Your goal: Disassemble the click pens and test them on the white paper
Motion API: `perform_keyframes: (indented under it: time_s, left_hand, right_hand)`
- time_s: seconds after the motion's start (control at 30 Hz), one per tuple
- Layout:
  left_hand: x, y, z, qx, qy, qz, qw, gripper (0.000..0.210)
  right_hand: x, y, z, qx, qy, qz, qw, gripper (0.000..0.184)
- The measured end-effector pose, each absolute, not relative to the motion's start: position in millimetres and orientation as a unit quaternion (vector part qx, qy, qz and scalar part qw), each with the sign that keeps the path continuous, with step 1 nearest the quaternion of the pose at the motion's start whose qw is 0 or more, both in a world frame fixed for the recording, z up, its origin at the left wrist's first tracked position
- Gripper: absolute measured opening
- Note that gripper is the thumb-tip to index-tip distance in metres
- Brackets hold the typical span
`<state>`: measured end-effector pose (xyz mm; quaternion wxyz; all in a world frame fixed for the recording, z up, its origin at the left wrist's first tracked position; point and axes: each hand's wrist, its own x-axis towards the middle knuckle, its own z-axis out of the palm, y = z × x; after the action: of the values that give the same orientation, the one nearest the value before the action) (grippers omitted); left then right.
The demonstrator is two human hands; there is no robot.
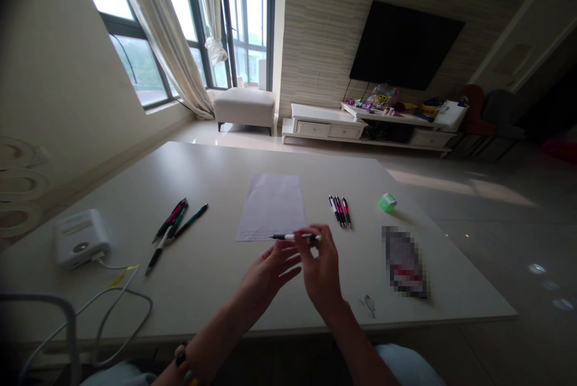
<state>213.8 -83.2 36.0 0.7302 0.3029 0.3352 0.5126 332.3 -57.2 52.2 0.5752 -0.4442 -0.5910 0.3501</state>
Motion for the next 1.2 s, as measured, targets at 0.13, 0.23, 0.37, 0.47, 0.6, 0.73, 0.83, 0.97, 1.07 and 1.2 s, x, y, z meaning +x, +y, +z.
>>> perform_keyframes:
  time_s: [0.13, 0.23, 0.37, 0.47, 0.6, 0.73, 0.83, 0.97, 1.07, 1.2]
  left_hand:
    - [235.8, -88.6, 17.4, 0.400, 0.401, 0.383, 0.729, 0.035]
    - [245.5, -90.5, -0.6, 0.447, 0.432, 0.341, 0.705, 0.023]
    - [242.8, -87.8, -12.7, 0.515, 0.464, 0.346, 0.632, 0.014]
    - [234.8, -83.9, -9.5, 0.608, 0.499, 0.338, 0.517, 0.019]
    - [228.0, -75.5, -2.5, 0.753, 0.535, 0.294, 0.244, 0.024]
    - [228.0, -64.1, -10.8, 0.809, 0.530, 0.243, 0.072, 0.035]
    - [228.6, -57.8, -22.1, 0.812, 0.543, 0.211, 0.041, 0.044]
    - [228.0, -55.6, -29.4, 0.810, 0.552, 0.191, 0.043, 0.045]
    - [229.2, -56.9, -31.1, 0.811, 0.553, 0.188, 0.034, 0.043]
    - [234.2, -60.5, -33.2, 0.802, 0.568, 0.186, 0.012, 0.039]
  right_hand:
    - [358.2, -5.3, 77.5, -0.349, -0.395, 0.549, 0.649, 0.014]
    - [376.2, 25.0, 79.4, -0.274, -0.330, 0.674, 0.601, 0.023]
    - [389.2, 47.4, 57.4, -0.246, -0.276, 0.723, 0.584, 0.029]
    - [392.9, 57.8, 44.8, -0.246, -0.248, 0.730, 0.587, 0.026]
    - [393.7, 69.0, 43.8, -0.235, -0.227, 0.744, 0.583, 0.023]
    - [391.7, 77.0, 41.3, -0.269, -0.220, 0.741, 0.575, 0.017]
    - [393.6, 79.2, 34.9, -0.289, -0.223, 0.742, 0.562, 0.026]
    - [403.1, 78.4, 29.5, -0.269, -0.222, 0.759, 0.549, 0.042]
    - [408.9, 78.9, 29.6, -0.252, -0.204, 0.759, 0.565, 0.036]
    - [406.6, 80.0, 30.4, -0.294, -0.224, 0.751, 0.548, 0.026]
